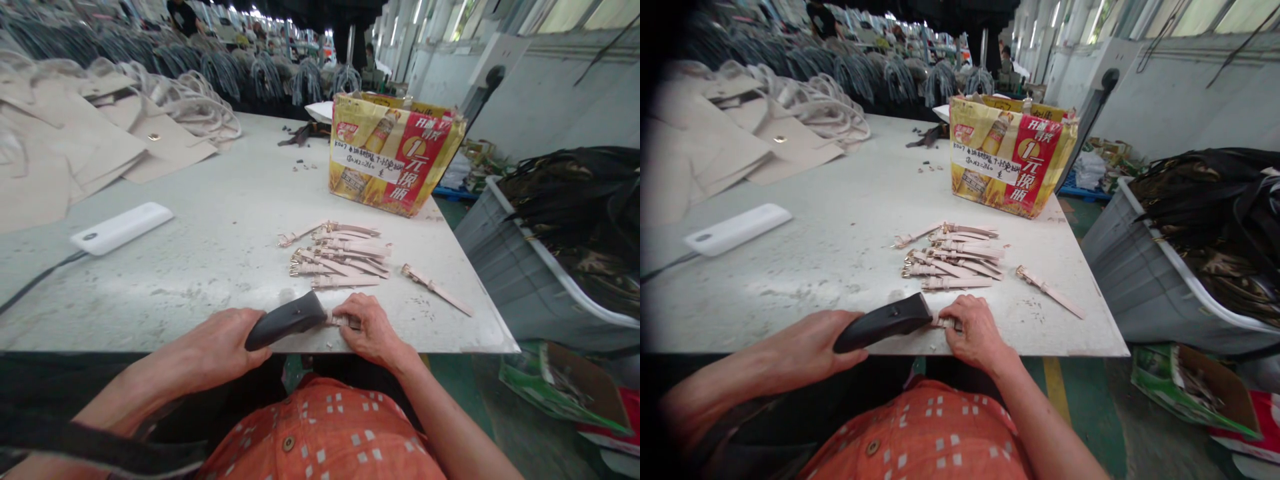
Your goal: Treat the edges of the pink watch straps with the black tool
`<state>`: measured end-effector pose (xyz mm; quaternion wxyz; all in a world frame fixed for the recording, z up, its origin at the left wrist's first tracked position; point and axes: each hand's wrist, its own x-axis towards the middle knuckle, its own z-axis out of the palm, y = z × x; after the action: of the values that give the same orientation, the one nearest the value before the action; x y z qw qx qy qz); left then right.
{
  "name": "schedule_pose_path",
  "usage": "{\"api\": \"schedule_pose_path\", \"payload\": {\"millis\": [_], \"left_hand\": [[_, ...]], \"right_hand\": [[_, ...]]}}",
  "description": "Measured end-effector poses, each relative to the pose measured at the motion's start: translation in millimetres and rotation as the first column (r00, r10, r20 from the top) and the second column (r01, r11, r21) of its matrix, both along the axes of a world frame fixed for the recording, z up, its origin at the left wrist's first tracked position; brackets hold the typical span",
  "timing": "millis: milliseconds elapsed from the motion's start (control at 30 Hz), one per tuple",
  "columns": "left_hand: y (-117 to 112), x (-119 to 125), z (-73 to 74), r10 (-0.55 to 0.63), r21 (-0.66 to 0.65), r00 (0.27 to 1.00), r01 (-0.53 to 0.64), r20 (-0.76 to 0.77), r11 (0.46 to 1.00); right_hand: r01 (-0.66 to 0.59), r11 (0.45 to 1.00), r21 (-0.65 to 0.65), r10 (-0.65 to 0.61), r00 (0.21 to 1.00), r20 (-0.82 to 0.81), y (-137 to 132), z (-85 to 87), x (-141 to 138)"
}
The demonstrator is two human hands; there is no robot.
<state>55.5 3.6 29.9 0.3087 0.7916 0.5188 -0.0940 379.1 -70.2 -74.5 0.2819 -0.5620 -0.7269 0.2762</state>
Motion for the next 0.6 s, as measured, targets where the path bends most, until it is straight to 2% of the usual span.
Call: {"api": "schedule_pose_path", "payload": {"millis": [133,300,467,600], "left_hand": [[1.3,2.2,-2.0,0.005,-0.003,1.0,-0.005,0.026,1.0],[-10.9,-0.7,2.1,0.031,0.085,0.999,-0.028,-0.041,0.996],[-32.6,13.0,12.9,-0.076,0.076,0.991,0.085,-0.111,0.994],[-30.4,32.1,21.7,-0.177,0.095,0.955,0.204,-0.236,0.974]], "right_hand": [[0.004,1.0,0.0,-0.004,1.0,0.022,0.6,0.8,-0.3],[0.012,1.0,-0.006,-0.011,0.999,0.04,1.4,0.7,-1.0],[0.017,1.0,-0.005,-0.017,1.0,0.001,0.7,-0.4,0.9],[0.011,1.0,-0.011,-0.012,0.998,-0.066,-0.7,-0.7,4.9]]}}
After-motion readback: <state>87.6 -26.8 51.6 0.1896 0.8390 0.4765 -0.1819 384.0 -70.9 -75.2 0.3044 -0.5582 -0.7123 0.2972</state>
